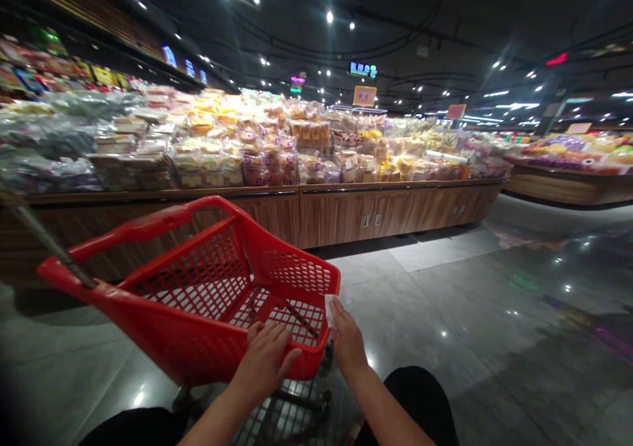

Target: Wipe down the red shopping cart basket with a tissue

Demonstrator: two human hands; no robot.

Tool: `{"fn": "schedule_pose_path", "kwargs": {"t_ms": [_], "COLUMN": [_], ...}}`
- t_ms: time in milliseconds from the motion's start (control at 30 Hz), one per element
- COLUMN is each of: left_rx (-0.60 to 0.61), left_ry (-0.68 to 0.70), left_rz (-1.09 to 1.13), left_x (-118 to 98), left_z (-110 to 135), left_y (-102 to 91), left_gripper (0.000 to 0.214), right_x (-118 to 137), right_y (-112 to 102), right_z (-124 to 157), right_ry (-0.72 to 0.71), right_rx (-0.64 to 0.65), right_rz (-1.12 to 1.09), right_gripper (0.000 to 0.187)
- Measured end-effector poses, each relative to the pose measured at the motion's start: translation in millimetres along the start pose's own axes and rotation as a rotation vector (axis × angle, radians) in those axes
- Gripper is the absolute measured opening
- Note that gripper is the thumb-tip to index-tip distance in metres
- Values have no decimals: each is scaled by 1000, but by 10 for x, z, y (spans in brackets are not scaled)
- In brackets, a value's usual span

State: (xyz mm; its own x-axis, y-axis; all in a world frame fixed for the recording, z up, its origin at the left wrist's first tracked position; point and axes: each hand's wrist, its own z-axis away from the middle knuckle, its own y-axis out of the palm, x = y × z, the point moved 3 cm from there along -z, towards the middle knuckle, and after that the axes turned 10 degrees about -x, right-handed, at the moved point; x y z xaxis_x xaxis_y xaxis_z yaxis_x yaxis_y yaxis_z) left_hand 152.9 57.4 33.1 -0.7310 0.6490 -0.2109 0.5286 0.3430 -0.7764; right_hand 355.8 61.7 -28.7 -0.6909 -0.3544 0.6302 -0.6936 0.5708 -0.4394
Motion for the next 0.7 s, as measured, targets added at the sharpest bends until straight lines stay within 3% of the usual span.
{"fn": "schedule_pose_path", "kwargs": {"t_ms": [200,267,467,700], "left_rx": [-9,-11,-2,37], "left_ry": [13,10,-1,-6], "left_rz": [40,52,75,124], "left_x": [34,45,76,138], "left_z": [21,27,41,84], "left_y": [-43,-46,-76,-159], "left_gripper": [12,12,11,12], "right_x": [229,235,52,279], "right_y": [-88,-100,8,-13], "right_z": [488,478,79,474], "right_ry": [-81,-98,-46,-121], "right_rx": [113,115,2,101], "right_rz": [-28,-27,46,12], "right_gripper": [65,68,68,73]}}
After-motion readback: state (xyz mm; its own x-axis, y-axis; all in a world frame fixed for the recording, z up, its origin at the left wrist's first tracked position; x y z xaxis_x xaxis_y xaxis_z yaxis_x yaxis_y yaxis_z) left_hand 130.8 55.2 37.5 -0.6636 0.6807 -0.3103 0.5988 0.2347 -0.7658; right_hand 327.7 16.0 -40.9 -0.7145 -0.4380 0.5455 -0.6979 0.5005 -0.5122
